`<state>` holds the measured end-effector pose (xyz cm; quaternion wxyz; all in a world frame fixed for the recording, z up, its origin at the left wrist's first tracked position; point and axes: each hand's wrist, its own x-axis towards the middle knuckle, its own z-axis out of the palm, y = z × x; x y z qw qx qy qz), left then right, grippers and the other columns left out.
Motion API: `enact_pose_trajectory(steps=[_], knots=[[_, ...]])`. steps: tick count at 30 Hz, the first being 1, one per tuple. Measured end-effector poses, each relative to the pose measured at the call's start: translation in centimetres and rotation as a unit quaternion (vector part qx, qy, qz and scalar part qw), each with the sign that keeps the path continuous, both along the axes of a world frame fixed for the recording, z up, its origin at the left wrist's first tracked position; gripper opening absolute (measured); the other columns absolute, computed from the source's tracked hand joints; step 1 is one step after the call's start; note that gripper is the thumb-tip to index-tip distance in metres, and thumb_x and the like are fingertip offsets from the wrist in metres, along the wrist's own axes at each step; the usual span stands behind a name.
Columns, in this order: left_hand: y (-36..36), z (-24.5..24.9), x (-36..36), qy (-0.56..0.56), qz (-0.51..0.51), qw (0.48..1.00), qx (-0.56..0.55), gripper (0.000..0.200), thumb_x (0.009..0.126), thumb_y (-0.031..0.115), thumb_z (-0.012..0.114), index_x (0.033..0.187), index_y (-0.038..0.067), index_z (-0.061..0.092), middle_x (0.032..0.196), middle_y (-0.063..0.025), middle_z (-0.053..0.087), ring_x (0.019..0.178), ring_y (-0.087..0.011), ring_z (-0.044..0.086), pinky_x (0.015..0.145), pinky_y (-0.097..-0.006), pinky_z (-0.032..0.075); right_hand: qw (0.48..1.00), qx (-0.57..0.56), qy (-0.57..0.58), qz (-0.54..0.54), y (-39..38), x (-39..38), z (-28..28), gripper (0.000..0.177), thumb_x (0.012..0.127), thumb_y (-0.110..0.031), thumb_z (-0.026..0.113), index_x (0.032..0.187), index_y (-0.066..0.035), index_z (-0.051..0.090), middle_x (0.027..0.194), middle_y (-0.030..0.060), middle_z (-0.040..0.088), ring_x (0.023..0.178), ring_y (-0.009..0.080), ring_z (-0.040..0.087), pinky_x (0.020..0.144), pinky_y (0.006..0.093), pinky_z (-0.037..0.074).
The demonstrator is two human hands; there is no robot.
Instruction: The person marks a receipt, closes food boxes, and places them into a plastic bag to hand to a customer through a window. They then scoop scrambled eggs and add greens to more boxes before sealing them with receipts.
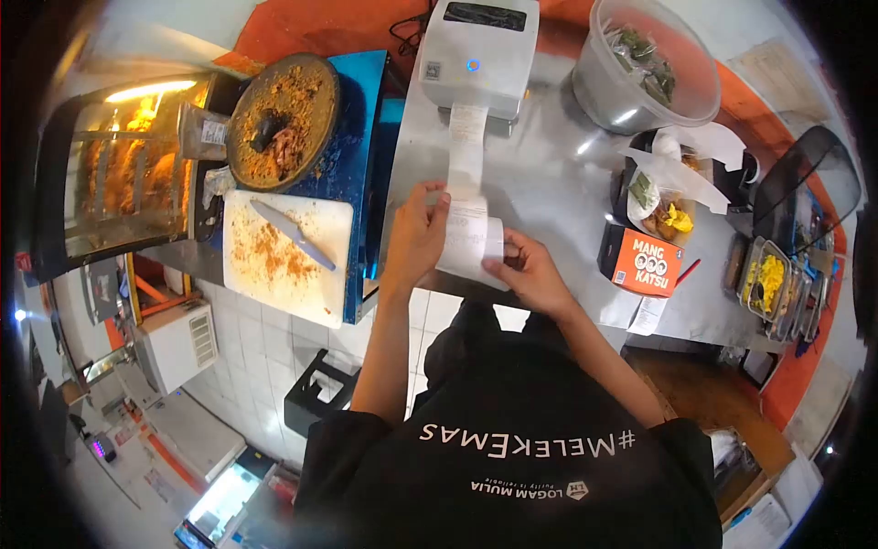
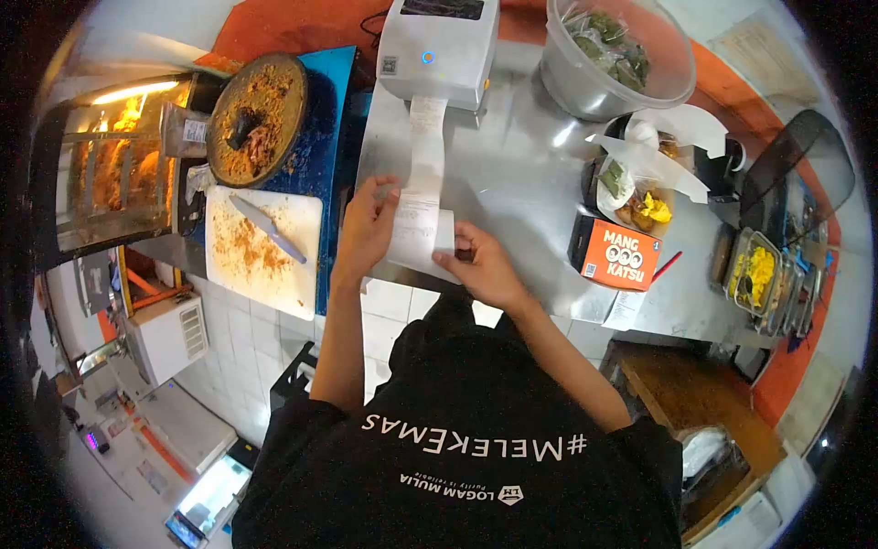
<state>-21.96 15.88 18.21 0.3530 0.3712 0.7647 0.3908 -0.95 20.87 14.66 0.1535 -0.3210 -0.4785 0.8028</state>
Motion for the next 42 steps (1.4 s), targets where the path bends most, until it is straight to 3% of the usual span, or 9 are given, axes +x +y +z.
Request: enact_pose_trajectory(steps=[3,5,9,11,13,16,20,27,42], knots=[[0.7,2.4,-0.4,-0.091,0.001,0.995,0.027,0.031,0.103,0.013,0.064,0.132,0.004,0.06,0.076,-0.0083,0.071,0.07,-0.0096,0.063,0.063,-0.0293,0.049,0.998,-0.011,0.003,-0.057,0.7,0.0,1.7,0.042,0.1,-0.003,0.065,0.14,0.003,0.052,0.112,0.0091,0.073,0.099,0.0113,0.068,0.088,0.0263,0.054],[0.6,2.7,-0.5,-0.179,-0.056,0.982,0.02,0.039,0.099,0.007,0.068,0.137,0.003,0.06,0.093,-0.0078,0.073,0.086,-0.0103,0.066,0.077,-0.0271,0.053,0.996,0.006,-0.01,-0.092,0.9,0.0,2.0,0.044,0.1,-0.005,0.065,0.141,0.003,0.05,0.111,0.0096,0.073,0.098,0.0113,0.068,0.087,0.0264,0.055],[-1.1,1.3,-1.1,-0.327,-0.145,0.933,0.037,0.057,0.092,-0.002,0.073,0.146,0.0,0.055,0.127,-0.0104,0.066,0.112,-0.0146,0.064,0.097,-0.0299,0.054,0.967,0.104,-0.205,-0.109,1.3,0.3,3.3,0.05,0.1,-0.006,0.066,0.146,0.003,0.047,0.115,0.0123,0.073,0.102,0.0143,0.068,0.09,0.0287,0.054],[-1.2,2.0,-0.7,-0.325,-0.127,0.935,0.071,0.06,0.09,-0.007,0.071,0.147,0.001,0.054,0.13,-0.0118,0.064,0.115,-0.0163,0.064,0.098,-0.0311,0.054,0.842,0.449,-0.284,-0.092,1.2,1.0,2.5,0.05,0.1,-0.006,0.064,0.146,0.002,0.048,0.117,0.012,0.071,0.106,0.0153,0.066,0.094,0.0308,0.052],[-0.7,3.2,-0.8,-0.372,-0.148,0.911,0.094,0.063,0.091,-0.009,0.069,0.15,0.002,0.052,0.134,-0.0111,0.061,0.118,-0.0173,0.063,0.099,-0.0308,0.054,0.829,0.502,-0.233,-0.082,1.2,0.9,3.0,0.048,0.101,-0.007,0.063,0.146,0.002,0.049,0.118,0.0109,0.07,0.108,0.0159,0.064,0.097,0.0325,0.05],[0.0,4.0,-0.6,-0.401,-0.146,0.894,0.135,0.063,0.091,-0.011,0.067,0.15,0.002,0.05,0.135,-0.009,0.058,0.12,-0.0186,0.063,0.1,-0.0301,0.053,0.989,0.1,0.02,-0.104,0.4,0.2,6.0,0.042,0.102,-0.009,0.062,0.142,0.001,0.053,0.113,0.007,0.069,0.104,0.0152,0.064,0.096,0.0312,0.05],[1.2,4.2,-0.8,-0.358,-0.135,0.912,0.146,0.059,0.091,-0.014,0.064,0.148,-0.001,0.052,0.138,-0.0075,0.053,0.122,-0.0201,0.062,0.101,-0.0301,0.053,0.995,0.001,0.061,-0.073,0.5,0.7,6.5,0.043,0.102,-0.005,0.063,0.143,0.003,0.051,0.116,0.0066,0.069,0.1,0.0118,0.065,0.089,0.0274,0.054],[1.9,3.3,-0.4,-0.289,-0.088,0.926,0.225,0.061,0.091,-0.015,0.062,0.149,-0.001,0.049,0.141,-0.0096,0.052,0.122,-0.02,0.062,0.101,-0.0301,0.054,0.998,0.02,0.015,-0.051,-0.3,0.3,8.7,0.046,0.091,0.005,0.073,0.134,0.004,0.059,0.118,0.0073,0.072,0.108,0.0114,0.067,0.097,0.0292,0.053],[1.5,4.7,-0.6,-0.302,-0.09,0.921,0.231,0.06,0.096,-0.015,0.054,0.153,0.003,0.046,0.15,-0.0109,0.049,0.122,-0.0172,0.061,0.104,-0.0282,0.05,0.999,0.03,-0.016,-0.042,-0.7,1.1,8.9,0.037,0.091,0.007,0.073,0.126,0.002,0.062,0.11,0.0053,0.073,0.102,0.0086,0.067,0.091,0.0259,0.053]])
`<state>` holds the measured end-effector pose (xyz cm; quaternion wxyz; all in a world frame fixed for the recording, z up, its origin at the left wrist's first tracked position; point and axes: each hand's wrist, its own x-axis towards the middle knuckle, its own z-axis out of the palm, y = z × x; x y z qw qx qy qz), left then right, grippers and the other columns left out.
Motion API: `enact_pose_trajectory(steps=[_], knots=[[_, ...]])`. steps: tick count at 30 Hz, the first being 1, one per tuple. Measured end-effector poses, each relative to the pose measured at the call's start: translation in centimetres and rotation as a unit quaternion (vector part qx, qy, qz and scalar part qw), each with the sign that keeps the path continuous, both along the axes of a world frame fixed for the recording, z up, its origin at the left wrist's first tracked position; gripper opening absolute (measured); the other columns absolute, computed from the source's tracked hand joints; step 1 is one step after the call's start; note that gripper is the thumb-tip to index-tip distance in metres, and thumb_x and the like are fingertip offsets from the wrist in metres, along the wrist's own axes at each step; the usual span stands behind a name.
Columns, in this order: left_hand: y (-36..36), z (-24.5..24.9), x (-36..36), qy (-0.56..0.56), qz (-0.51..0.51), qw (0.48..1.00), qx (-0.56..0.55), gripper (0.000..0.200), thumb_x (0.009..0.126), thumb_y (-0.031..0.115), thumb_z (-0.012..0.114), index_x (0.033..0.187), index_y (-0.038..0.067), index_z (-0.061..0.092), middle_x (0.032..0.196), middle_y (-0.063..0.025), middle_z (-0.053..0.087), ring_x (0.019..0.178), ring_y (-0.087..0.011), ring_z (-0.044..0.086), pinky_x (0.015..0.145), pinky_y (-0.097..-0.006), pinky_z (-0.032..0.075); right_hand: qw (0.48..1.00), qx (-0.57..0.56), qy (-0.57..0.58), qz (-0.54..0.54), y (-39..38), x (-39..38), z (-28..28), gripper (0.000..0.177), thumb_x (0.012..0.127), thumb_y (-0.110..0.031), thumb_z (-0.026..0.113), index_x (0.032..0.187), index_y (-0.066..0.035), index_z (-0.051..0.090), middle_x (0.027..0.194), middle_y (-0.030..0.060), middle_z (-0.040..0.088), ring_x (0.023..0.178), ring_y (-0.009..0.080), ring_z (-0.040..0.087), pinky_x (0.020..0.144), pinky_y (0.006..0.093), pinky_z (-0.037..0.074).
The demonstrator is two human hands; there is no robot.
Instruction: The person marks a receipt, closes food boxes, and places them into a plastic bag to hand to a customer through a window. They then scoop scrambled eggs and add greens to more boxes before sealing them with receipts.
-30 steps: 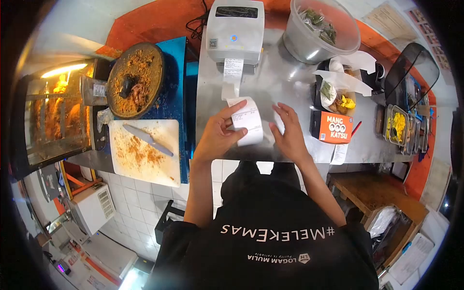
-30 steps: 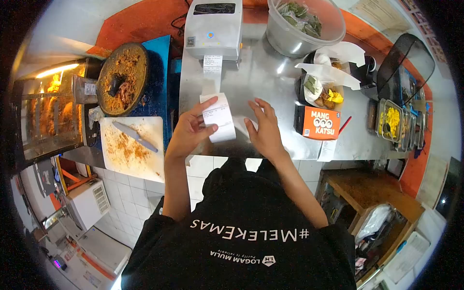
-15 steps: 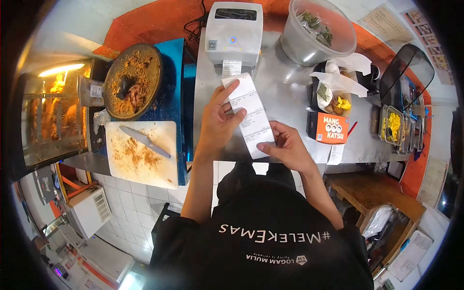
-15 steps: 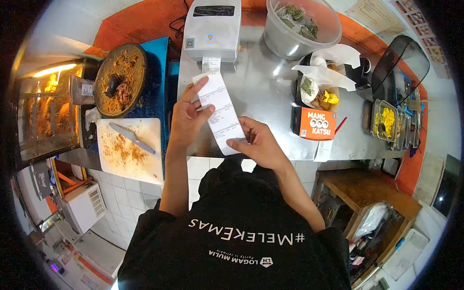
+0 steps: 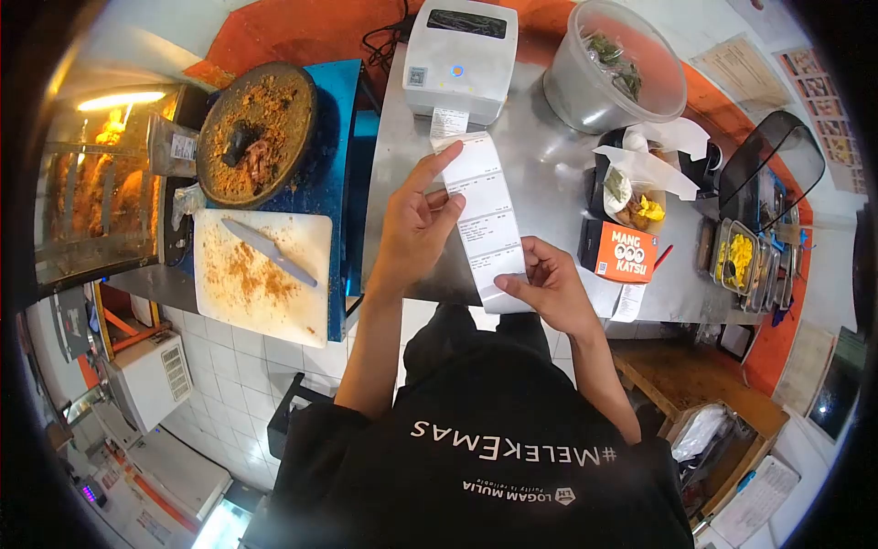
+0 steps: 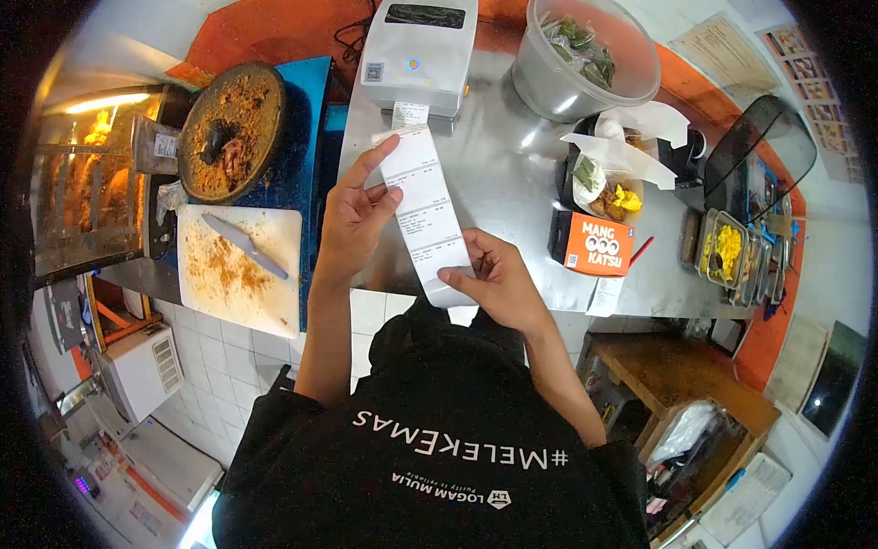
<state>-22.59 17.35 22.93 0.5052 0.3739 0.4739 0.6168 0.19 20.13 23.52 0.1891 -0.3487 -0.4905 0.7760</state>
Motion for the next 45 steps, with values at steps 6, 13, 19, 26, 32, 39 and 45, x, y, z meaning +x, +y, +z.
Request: enact_pose_trajectory(steps=[6,13,19,26,32,39,45], knots=[[0.0,0.3,0.1,-0.005,0.01,1.0,0.012,0.059,0.096,-0.015,0.054,0.153,0.002,0.046,0.147,-0.0107,0.049,0.123,-0.0177,0.061,0.102,-0.0277,0.052,1.0,0.019,0.006,0.005,-0.2,0.6,-0.6,0.039,0.092,0.007,0.07,0.13,0.005,0.06,0.115,0.0097,0.073,0.1,0.0114,0.069,0.088,0.0271,0.056],[-0.1,0.3,0.5,-0.007,0.018,1.0,0.005,0.057,0.097,-0.013,0.055,0.152,0.001,0.047,0.146,-0.0107,0.051,0.117,-0.0152,0.063,0.097,-0.0264,0.053,1.0,0.007,-0.019,-0.005,-0.1,0.8,-0.1,0.031,0.091,0.005,0.074,0.12,0.002,0.063,0.106,0.0047,0.074,0.096,0.0079,0.068,0.087,0.0252,0.054],[0.4,0.8,0.5,-0.008,0.055,0.998,-0.007,0.05,0.099,-0.009,0.057,0.148,0.0,0.051,0.131,-0.0142,0.065,0.106,-0.0121,0.067,0.091,-0.0241,0.053,0.999,0.042,-0.029,0.005,0.0,0.9,-0.5,0.029,0.092,0.002,0.074,0.119,0.002,0.063,0.105,0.005,0.074,0.092,0.0071,0.068,0.082,0.0236,0.055],[0.4,0.5,0.4,-0.004,0.06,0.998,-0.001,0.05,0.099,-0.009,0.056,0.148,0.0,0.052,0.13,-0.0135,0.067,0.104,-0.0118,0.068,0.091,-0.0236,0.053,0.999,0.037,-0.024,0.0,-0.1,0.7,-0.1,0.028,0.092,0.003,0.074,0.119,0.002,0.063,0.105,0.0047,0.074,0.092,0.0062,0.067,0.081,0.0227,0.054],[0.2,0.4,0.4,-0.016,0.045,0.999,0.007,0.052,0.099,-0.01,0.054,0.149,0.0,0.05,0.136,-0.014,0.064,0.108,-0.0125,0.067,0.092,-0.0243,0.053,0.996,0.07,-0.047,-0.005,0.0,0.6,-0.2,0.021,0.096,-0.003,0.072,0.116,0.001,0.065,0.101,0.0025,0.073,0.089,0.0052,0.064,0.079,0.0227,0.05],[0.1,0.4,0.5,-0.013,0.041,0.999,0.004,0.053,0.098,-0.011,0.055,0.15,-0.001,0.049,0.14,-0.0145,0.061,0.11,-0.0133,0.067,0.095,-0.0247,0.053,0.992,0.104,-0.063,-0.039,1.1,-0.2,1.2,0.016,0.099,-0.007,0.07,0.113,0.002,0.068,0.098,0.0011,0.072,0.087,0.0049,0.061,0.078,0.0226,0.048],[-0.2,0.7,0.4,-0.042,0.035,0.999,0.0,0.06,0.098,-0.012,0.054,0.155,0.0,0.041,0.144,-0.0176,0.057,0.112,-0.0157,0.067,0.095,-0.0269,0.054,0.99,0.121,-0.068,-0.034,0.8,0.0,1.1,0.013,0.099,-0.008,0.07,0.11,0.001,0.07,0.098,0.001,0.072,0.089,0.0063,0.063,0.082,0.0241,0.049]])
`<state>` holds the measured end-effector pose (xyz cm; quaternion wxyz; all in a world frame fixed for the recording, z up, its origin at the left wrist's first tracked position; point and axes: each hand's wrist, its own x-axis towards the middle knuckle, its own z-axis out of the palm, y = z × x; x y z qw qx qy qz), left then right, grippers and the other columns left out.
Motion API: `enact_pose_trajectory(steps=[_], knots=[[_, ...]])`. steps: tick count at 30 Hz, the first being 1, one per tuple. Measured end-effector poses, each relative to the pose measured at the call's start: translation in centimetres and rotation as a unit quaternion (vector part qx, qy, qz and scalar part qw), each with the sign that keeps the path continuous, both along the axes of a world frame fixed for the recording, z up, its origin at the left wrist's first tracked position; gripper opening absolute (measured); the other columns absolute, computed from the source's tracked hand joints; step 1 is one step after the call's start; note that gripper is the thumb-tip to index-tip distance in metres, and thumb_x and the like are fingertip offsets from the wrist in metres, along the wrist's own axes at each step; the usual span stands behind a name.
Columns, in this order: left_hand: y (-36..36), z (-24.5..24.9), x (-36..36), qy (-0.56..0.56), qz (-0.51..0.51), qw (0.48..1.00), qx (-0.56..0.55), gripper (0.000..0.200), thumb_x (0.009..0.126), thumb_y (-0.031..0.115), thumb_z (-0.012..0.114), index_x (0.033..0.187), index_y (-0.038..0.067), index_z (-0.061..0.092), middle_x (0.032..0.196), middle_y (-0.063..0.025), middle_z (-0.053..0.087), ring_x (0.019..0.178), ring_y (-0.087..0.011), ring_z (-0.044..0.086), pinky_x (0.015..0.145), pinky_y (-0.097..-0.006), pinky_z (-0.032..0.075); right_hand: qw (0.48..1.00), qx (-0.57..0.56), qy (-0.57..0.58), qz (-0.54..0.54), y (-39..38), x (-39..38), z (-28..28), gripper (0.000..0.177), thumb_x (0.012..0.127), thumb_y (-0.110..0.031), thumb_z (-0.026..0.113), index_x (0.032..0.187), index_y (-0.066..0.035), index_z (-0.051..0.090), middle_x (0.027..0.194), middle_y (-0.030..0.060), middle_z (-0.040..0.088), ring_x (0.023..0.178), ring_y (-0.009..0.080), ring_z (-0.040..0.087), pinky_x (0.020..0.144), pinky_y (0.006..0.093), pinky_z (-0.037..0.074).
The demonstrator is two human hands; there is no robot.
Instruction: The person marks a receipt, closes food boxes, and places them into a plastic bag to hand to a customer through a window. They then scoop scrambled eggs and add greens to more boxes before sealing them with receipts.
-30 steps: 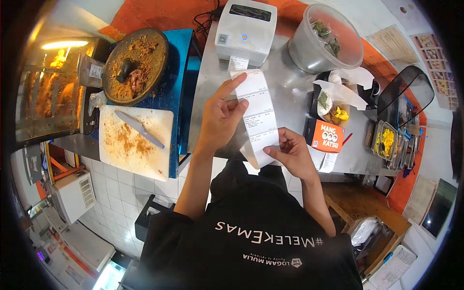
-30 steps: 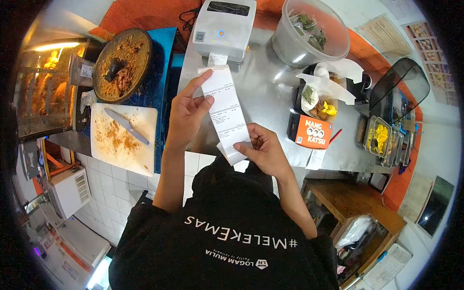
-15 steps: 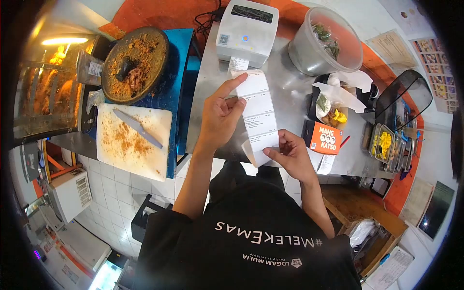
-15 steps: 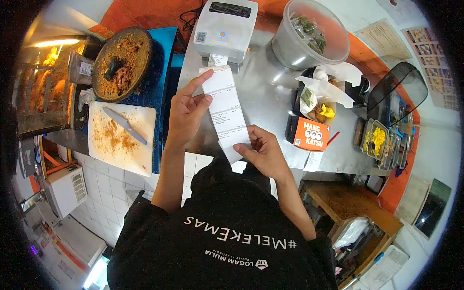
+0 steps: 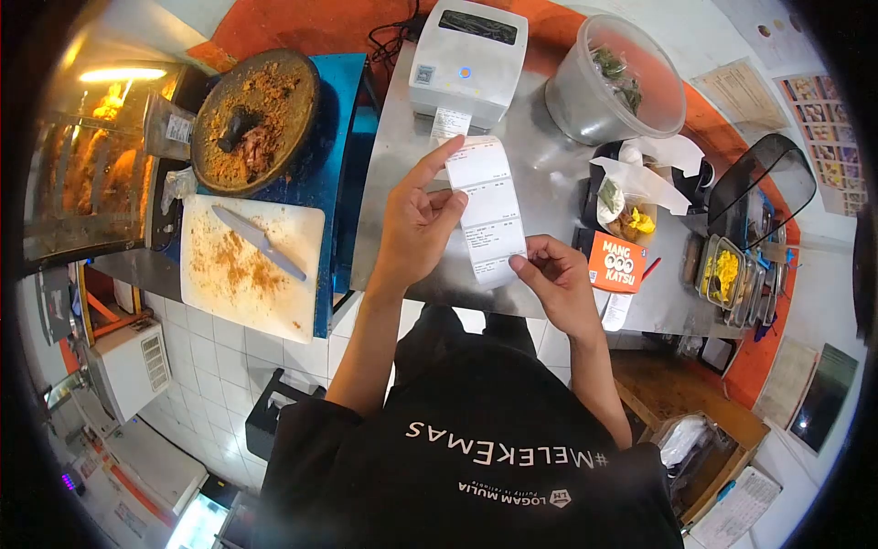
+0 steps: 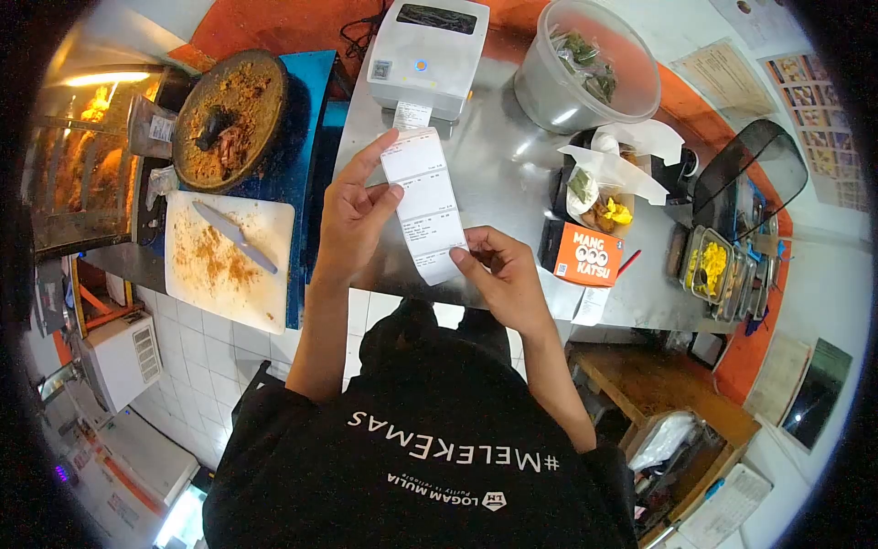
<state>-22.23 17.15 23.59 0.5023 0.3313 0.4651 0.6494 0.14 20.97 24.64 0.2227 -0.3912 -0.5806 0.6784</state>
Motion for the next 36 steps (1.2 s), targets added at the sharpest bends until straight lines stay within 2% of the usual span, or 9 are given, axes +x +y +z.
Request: enact_pose_trajectory(steps=[5,9,11,18,26,30,36], knots=[[0.1,-0.2,-0.1,0.011,0.011,0.999,0.036,0.065,0.098,-0.013,0.052,0.159,0.002,0.033,0.147,-0.0204,0.053,0.113,-0.0185,0.067,0.097,-0.029,0.054,1.0,-0.021,0.005,-0.002,-0.6,0.3,-0.7,0.013,0.099,-0.008,0.07,0.109,0.0,0.069,0.098,0.0013,0.072,0.091,0.007,0.064,0.084,0.0258,0.049],[-0.1,-0.2,0.2,-0.015,0.011,0.999,0.041,0.065,0.098,-0.013,0.051,0.159,0.002,0.033,0.144,-0.0191,0.055,0.115,-0.0189,0.067,0.099,-0.0296,0.053,1.0,-0.02,-0.007,0.009,-0.8,0.6,-1.6,0.012,0.099,-0.008,0.069,0.108,0.001,0.069,0.098,0.0024,0.073,0.091,0.008,0.065,0.085,0.0262,0.05],[-0.1,0.0,0.5,-0.029,0.004,0.998,0.052,0.066,0.097,-0.013,0.052,0.159,0.003,0.033,0.143,-0.0185,0.055,0.117,-0.0189,0.066,0.1,-0.0299,0.052,0.999,0.015,-0.038,0.025,-0.7,1.0,-2.4,0.013,0.1,-0.008,0.069,0.108,0.001,0.069,0.098,0.0032,0.073,0.091,0.0088,0.066,0.085,0.0264,0.05],[-0.4,0.0,0.6,-0.021,0.006,0.999,0.045,0.068,0.096,-0.012,0.055,0.159,0.003,0.034,0.148,-0.0177,0.054,0.12,-0.0177,0.063,0.103,-0.0299,0.05,0.996,0.035,-0.077,0.039,-0.9,1.1,-2.4,0.013,0.099,-0.007,0.068,0.11,0.001,0.07,0.097,0.0039,0.074,0.09,0.0095,0.066,0.085,0.0269,0.051],[-0.6,-0.7,0.1,0.003,0.004,1.0,0.025,0.06,0.098,-0.013,0.052,0.156,-0.001,0.042,0.142,-0.0168,0.059,0.119,-0.0161,0.062,0.102,-0.0281,0.05,0.998,-0.023,-0.032,0.05,-1.2,1.7,-1.6,0.018,0.096,-0.005,0.072,0.114,0.0,0.071,0.099,0.0028,0.074,0.091,0.0092,0.066,0.086,0.0275,0.051],[-0.5,-1.2,0.0,0.027,0.016,0.999,0.017,0.06,0.098,-0.013,0.053,0.156,-0.001,0.041,0.141,-0.0174,0.06,0.119,-0.0164,0.063,0.101,-0.0275,0.05,0.996,-0.07,0.0,0.049,-1.4,2.0,-0.8,0.026,0.092,-0.002,0.076,0.118,-0.001,0.07,0.102,0.0033,0.074,0.092,0.0095,0.066,0.087,0.0281,0.053],[-0.5,-1.3,0.1,0.029,0.017,0.999,0.022,0.064,0.096,-0.016,0.051,0.157,0.0,0.041,0.14,-0.0158,0.06,0.117,-0.0153,0.063,0.1,-0.0273,0.05,0.996,-0.075,0.003,0.055,-1.6,2.3,-0.6,0.031,0.09,0.0,0.076,0.12,0.0,0.068,0.105,0.0036,0.074,0.093,0.0103,0.067,0.087,0.0275,0.053]])
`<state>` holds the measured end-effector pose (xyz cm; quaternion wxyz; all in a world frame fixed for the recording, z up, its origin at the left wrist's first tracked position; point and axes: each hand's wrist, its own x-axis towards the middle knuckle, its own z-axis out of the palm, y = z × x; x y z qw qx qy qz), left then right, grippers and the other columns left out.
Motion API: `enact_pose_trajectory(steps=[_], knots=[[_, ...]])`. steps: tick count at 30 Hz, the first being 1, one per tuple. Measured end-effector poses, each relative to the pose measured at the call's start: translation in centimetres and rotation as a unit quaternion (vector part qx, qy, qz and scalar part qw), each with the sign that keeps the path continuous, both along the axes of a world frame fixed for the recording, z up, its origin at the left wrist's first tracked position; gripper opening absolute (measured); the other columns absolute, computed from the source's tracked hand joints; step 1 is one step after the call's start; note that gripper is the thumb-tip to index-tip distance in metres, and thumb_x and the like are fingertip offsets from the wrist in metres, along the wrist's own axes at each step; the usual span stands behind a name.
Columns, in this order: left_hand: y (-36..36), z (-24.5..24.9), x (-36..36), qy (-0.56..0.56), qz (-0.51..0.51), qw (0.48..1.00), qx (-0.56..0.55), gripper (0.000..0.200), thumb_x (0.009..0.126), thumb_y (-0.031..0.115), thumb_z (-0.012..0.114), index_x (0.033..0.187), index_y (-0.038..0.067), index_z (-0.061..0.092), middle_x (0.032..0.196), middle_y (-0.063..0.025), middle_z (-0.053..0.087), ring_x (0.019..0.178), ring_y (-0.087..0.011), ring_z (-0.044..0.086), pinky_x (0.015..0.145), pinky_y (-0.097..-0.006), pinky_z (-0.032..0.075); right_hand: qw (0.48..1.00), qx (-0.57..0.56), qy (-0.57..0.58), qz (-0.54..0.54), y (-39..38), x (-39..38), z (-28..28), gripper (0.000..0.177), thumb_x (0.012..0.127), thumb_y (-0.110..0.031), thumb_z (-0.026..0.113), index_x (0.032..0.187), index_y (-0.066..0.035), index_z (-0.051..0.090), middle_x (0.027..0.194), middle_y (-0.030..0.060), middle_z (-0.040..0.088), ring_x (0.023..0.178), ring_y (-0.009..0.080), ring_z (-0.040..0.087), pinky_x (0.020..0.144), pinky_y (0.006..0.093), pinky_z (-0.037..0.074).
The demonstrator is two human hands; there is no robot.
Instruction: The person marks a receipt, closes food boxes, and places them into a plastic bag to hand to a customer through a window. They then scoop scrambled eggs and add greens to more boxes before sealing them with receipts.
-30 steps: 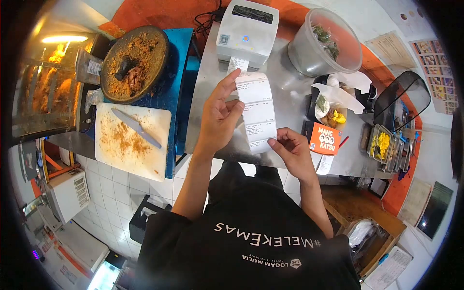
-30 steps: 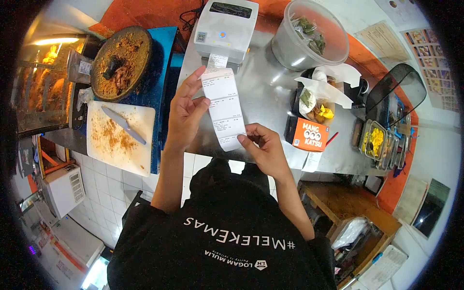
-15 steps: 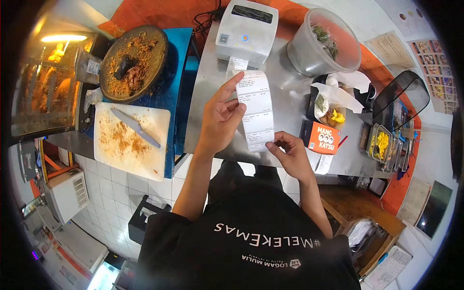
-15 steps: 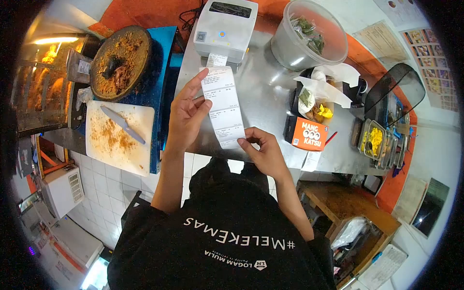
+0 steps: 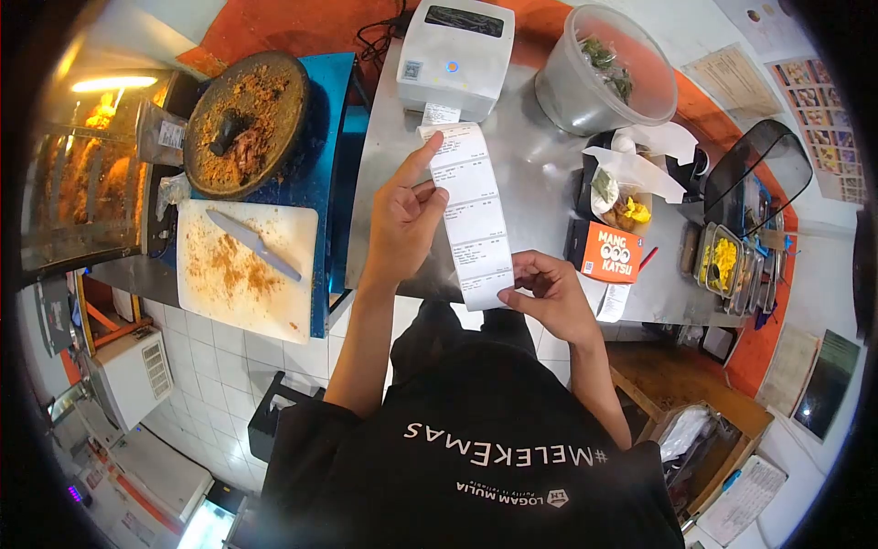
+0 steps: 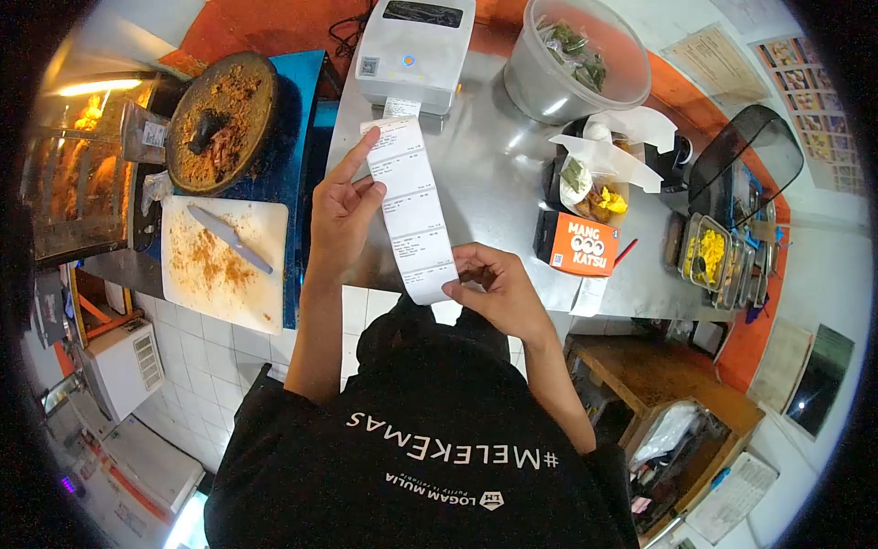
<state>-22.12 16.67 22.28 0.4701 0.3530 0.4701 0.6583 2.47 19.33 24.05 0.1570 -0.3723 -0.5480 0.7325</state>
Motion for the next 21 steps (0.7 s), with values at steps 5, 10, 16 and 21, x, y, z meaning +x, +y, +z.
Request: enact_pose_trajectory(steps=[5,10,16,21], knots=[[-0.1,0.2,0.1,0.023,0.015,1.0,-0.004,0.066,0.094,-0.016,0.053,0.157,0.0,0.041,0.138,-0.0111,0.06,0.112,-0.0119,0.063,0.097,-0.0262,0.05,1.0,-0.015,0.014,0.008,-0.3,0.3,-0.7,0.034,0.088,0.001,0.077,0.121,0.001,0.067,0.103,0.0039,0.073,0.096,0.011,0.068,0.087,0.028,0.055],[-0.4,-0.2,-0.4,0.168,0.027,0.982,-0.08,0.07,0.091,-0.009,0.064,0.157,0.006,0.044,0.13,-0.0063,0.064,0.102,-0.0127,0.062,0.089,-0.0261,0.053,0.999,0.001,0.036,-0.016,-1.3,1.1,-2.3,0.024,0.092,-0.009,0.077,0.113,0.001,0.069,0.097,0.0039,0.073,0.091,0.0098,0.067,0.083,0.028,0.055],[-4.0,6.2,5.6,0.55,-0.043,0.832,-0.061,0.037,0.092,0.011,0.074,0.129,0.008,0.07,0.139,-0.0145,0.058,0.129,-0.0309,0.055,0.102,-0.0433,0.046,0.992,0.049,0.051,-0.109,-2.7,1.6,-3.5,0.023,0.093,-0.016,0.079,0.105,0.001,0.07,0.091,0.0038,0.072,0.079,0.0074,0.063,0.073,0.0269,0.052],[-4.9,6.0,11.3,0.548,-0.157,0.818,-0.07,0.025,0.085,0.002,0.078,0.11,0.003,0.075,0.113,-0.0117,0.069,0.111,-0.0284,0.065,0.097,-0.0398,0.049,0.983,0.091,0.073,-0.141,-3.4,2.9,-4.7,0.026,0.093,-0.014,0.076,0.111,0.003,0.07,0.095,0.0106,0.075,0.08,0.0121,0.066,0.074,0.0303,0.053]])
